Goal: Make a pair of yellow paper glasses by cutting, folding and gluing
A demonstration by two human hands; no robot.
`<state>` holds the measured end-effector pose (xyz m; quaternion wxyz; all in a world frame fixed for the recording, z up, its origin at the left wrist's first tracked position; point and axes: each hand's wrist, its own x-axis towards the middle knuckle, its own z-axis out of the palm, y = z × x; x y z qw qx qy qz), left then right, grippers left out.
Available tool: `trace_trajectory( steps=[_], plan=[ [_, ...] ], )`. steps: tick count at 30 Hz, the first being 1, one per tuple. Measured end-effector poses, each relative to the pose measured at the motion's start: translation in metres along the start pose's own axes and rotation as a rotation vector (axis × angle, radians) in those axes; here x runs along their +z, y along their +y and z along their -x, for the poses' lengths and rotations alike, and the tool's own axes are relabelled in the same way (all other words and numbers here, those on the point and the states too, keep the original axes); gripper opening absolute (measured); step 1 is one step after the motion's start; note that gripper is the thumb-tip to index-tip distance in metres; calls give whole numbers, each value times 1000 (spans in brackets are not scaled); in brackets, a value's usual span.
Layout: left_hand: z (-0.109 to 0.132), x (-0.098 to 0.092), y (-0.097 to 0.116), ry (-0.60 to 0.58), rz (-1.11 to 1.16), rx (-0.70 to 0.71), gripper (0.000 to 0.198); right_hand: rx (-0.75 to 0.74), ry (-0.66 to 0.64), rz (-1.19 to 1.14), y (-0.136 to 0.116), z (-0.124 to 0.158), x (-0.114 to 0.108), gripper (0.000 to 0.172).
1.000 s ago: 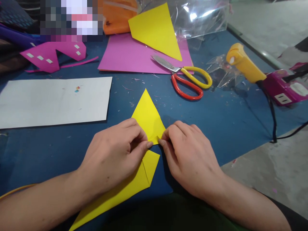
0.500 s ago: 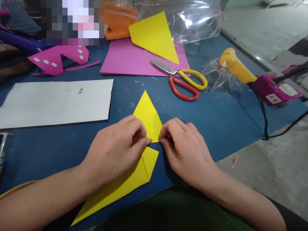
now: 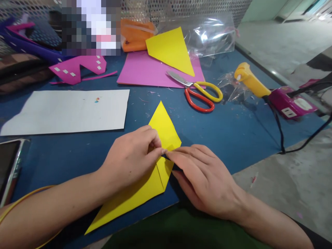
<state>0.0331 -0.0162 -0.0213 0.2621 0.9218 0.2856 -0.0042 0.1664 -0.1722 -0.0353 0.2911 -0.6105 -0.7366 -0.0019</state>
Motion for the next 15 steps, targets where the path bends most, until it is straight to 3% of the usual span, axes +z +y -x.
trace_trajectory(
  steps=[7, 15],
  plan=[
    [-4, -7, -7, -57, 88, 30, 11, -77, -21, 135, -2, 1, 2, 32],
    [-11, -9, -7, -88, 149, 18, 9, -152, -137, 251, -6, -1, 4, 38]
  ],
)
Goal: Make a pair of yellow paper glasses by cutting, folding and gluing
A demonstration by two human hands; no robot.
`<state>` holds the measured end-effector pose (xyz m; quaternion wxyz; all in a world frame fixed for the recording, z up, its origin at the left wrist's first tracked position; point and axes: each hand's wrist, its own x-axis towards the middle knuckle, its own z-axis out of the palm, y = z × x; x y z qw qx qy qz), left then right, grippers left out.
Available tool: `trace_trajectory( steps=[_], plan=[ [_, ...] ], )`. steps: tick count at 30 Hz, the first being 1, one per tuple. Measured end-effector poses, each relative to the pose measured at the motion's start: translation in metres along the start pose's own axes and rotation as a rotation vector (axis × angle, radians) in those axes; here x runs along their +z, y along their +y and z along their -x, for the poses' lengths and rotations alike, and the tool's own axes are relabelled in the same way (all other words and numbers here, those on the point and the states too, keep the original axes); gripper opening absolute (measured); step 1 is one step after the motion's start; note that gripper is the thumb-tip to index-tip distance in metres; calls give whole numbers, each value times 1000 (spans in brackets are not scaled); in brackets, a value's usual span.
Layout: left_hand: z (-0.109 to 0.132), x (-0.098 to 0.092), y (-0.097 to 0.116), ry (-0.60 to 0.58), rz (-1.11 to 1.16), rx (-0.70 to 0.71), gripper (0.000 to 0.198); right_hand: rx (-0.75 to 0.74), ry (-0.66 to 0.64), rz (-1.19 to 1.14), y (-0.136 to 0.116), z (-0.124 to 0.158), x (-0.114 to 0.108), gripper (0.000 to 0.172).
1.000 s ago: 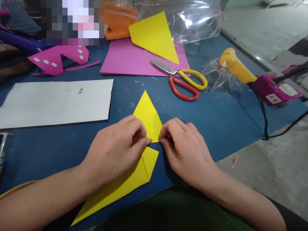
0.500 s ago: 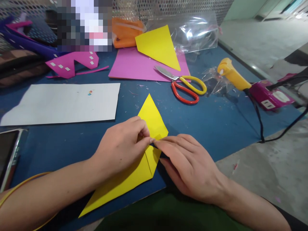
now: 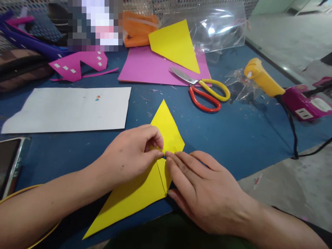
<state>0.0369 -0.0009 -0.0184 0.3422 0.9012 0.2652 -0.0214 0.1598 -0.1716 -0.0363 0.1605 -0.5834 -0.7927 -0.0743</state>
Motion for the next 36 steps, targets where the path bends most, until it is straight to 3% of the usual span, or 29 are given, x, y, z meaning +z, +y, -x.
trace_trajectory(
  steps=[7, 16, 27, 32, 36],
  plan=[
    [-3, -9, -5, -124, 163, -48, 7, 28, -15, -43, 0, -2, -5, 38],
    [-1, -7, 3, -50, 90, -25, 5, -22, -27, 4, 3, 4, -4, 40],
    [-4, -8, -5, -82, 171, -39, 10, -54, -35, 20, 0, -4, -3, 40],
    [-5, -8, -7, -84, 231, -76, 13, -126, -6, 87, -5, -8, 4, 41],
    [-3, -7, -6, -76, 195, -43, 13, -75, 64, -11, -4, -9, 4, 39]
  ],
)
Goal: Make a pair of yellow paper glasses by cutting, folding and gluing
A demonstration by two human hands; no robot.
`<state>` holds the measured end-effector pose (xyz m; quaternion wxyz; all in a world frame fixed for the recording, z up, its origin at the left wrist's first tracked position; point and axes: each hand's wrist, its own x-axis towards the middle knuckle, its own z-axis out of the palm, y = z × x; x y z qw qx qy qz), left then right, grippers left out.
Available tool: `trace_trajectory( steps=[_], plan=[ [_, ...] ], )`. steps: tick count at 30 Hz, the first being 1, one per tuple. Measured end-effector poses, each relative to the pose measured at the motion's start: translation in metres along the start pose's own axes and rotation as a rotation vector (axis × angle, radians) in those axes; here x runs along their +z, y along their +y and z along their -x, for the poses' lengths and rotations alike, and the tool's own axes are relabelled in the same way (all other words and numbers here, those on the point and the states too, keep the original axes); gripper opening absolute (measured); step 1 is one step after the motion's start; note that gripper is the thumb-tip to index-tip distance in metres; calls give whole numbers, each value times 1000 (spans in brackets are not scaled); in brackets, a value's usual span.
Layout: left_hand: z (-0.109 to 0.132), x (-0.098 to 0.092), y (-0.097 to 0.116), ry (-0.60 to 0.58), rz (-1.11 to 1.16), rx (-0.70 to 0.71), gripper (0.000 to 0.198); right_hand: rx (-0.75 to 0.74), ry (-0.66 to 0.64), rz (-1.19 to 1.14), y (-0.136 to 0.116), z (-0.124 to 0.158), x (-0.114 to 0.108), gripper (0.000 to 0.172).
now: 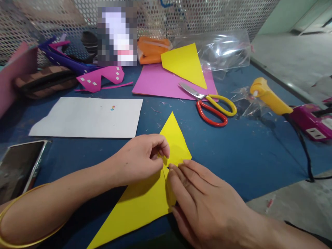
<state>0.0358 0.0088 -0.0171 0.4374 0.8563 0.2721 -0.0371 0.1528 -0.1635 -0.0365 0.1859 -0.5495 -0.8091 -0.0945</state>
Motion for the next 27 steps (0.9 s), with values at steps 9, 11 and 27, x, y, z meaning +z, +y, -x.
trace_trajectory(
  steps=[9, 11, 27],
  plan=[
    [3, 0, -1, -8, -19, 62, 10, 52, -6, -68, 2, -1, -3, 42],
    [3, 0, -2, -4, -11, 59, 8, 48, -5, -65, 1, -5, -2, 40],
    [3, -1, -1, -14, -36, 86, 11, 58, -41, -51, 2, 5, -6, 40]
  ],
)
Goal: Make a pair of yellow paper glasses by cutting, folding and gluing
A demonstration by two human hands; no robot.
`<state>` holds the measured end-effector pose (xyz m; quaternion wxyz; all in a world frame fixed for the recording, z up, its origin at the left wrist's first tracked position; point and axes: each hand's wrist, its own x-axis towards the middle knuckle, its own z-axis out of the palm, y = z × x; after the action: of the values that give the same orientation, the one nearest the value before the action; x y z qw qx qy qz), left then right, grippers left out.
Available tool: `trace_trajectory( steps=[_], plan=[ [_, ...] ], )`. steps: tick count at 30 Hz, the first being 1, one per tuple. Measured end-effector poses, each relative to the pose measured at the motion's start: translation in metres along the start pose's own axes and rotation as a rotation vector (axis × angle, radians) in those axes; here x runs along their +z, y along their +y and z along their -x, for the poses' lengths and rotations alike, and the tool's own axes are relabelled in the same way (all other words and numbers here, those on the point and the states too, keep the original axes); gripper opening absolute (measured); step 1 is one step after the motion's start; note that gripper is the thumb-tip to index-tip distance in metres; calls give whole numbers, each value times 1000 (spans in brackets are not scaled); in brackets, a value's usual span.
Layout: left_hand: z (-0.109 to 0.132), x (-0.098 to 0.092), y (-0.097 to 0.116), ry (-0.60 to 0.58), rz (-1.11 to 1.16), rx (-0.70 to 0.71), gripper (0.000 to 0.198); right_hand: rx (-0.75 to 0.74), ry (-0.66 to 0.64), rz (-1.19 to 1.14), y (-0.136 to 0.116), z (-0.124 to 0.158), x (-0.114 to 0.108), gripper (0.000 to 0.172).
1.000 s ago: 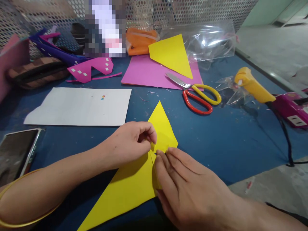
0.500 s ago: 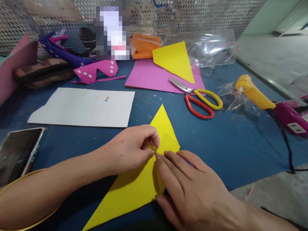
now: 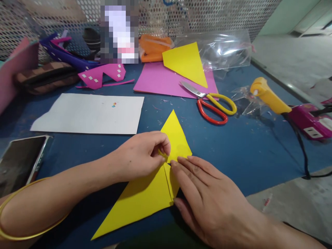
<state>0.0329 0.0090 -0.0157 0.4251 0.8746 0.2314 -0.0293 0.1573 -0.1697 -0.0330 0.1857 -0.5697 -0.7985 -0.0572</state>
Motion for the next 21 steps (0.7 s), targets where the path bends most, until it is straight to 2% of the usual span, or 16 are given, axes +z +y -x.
trace_trajectory(
  steps=[4, 10, 15, 21],
  plan=[
    [-1, -2, 7, -42, 9, -88, 8, -50, -20, 15, -3, -2, 2, 42],
    [-2, 3, 9, 30, -67, -110, 6, -17, -53, -14, 4, 3, 3, 43],
    [-3, 2, 9, 5, -53, -149, 7, 53, 33, 11, 9, 13, -2, 36],
    [-3, 2, 8, 2, -35, -158, 5, 75, 62, 0, 12, 15, -5, 35]
  ],
)
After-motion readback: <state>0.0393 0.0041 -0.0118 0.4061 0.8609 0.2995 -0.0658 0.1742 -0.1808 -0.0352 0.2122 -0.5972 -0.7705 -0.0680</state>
